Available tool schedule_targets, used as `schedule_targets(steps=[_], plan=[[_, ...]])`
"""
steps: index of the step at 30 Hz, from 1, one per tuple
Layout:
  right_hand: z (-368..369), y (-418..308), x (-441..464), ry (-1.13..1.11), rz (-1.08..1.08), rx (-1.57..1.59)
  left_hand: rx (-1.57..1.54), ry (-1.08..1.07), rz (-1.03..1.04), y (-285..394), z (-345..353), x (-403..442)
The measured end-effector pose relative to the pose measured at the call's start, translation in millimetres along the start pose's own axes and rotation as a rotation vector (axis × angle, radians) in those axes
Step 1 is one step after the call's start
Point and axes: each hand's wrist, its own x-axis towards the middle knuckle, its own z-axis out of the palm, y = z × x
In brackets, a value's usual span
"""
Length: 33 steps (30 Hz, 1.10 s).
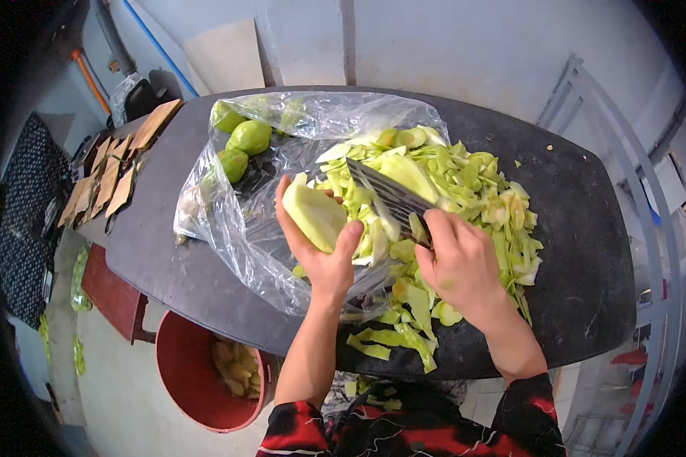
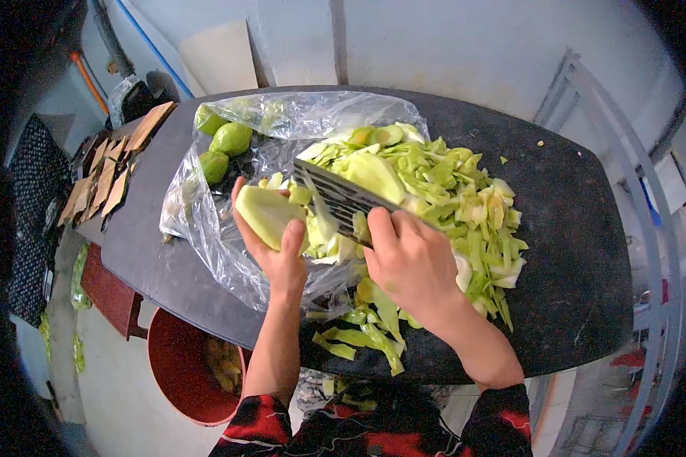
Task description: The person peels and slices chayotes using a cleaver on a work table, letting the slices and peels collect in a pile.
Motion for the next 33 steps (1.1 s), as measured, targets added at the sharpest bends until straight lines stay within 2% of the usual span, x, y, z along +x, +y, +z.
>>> schedule_targets(steps=[4, 5, 10, 13, 15, 18, 21, 26, 29, 31, 32, 33], plan=[[6.2, 3.1, -0.8, 0.051, -0.013, -0.250, 0.135, -0.043, 0.195, 3.6, 6.9, -5.9], [9.1, 5.6, -1.4, 0.068, -0.052, -0.286, 0.138, -0.072, 0.190, 1.8, 4.9, -8.6], [19.0, 9.3, -1.1, 0.099, -0.066, -0.301, 0.236, -0.123, 0.250, 1.4, 17.2, -12.0], [21.8, 9.8, -0.6, 0.134, -0.075, -0.298, 0.401, -0.106, 0.330, -0.5, 20.2, -8.9], [23.6, 11.0, -1.0, 0.127, -0.075, -0.302, 0.520, -0.084, 0.260, 2.1, 23.2, -7.2], [25.6, 13.6, -2.8, 0.102, -0.089, -0.359, 0.539, -0.038, 0.157, 0.4, 20.5, -1.8], [29.6, 15.2, -4.3, 0.096, -0.109, -0.336, 0.445, 0.050, 0.058, 0.7, 17.6, 9.5], [30.3, 16.6, -7.3, 0.046, -0.074, -0.343, 0.695, 0.252, 0.078, -23.2, -20.4, 36.9], [26.8, 14.4, -5.8, 0.039, -0.051, -0.333, 0.659, 0.290, 0.073, -23.2, -33.4, 40.9], [25.6, 14.0, -5.5, 0.049, -0.056, -0.332, 0.452, 0.234, -0.001, -16.1, -29.6, 36.3], [26.3, 14.5, -6.3, 0.035, -0.047, -0.315, 0.449, 0.233, -0.001, -17.7, -28.9, 34.6], [26.2, 15.3, -6.7, 0.021, -0.037, -0.299, 0.258, 0.176, -0.089, -21.0, -28.4, 33.1]])
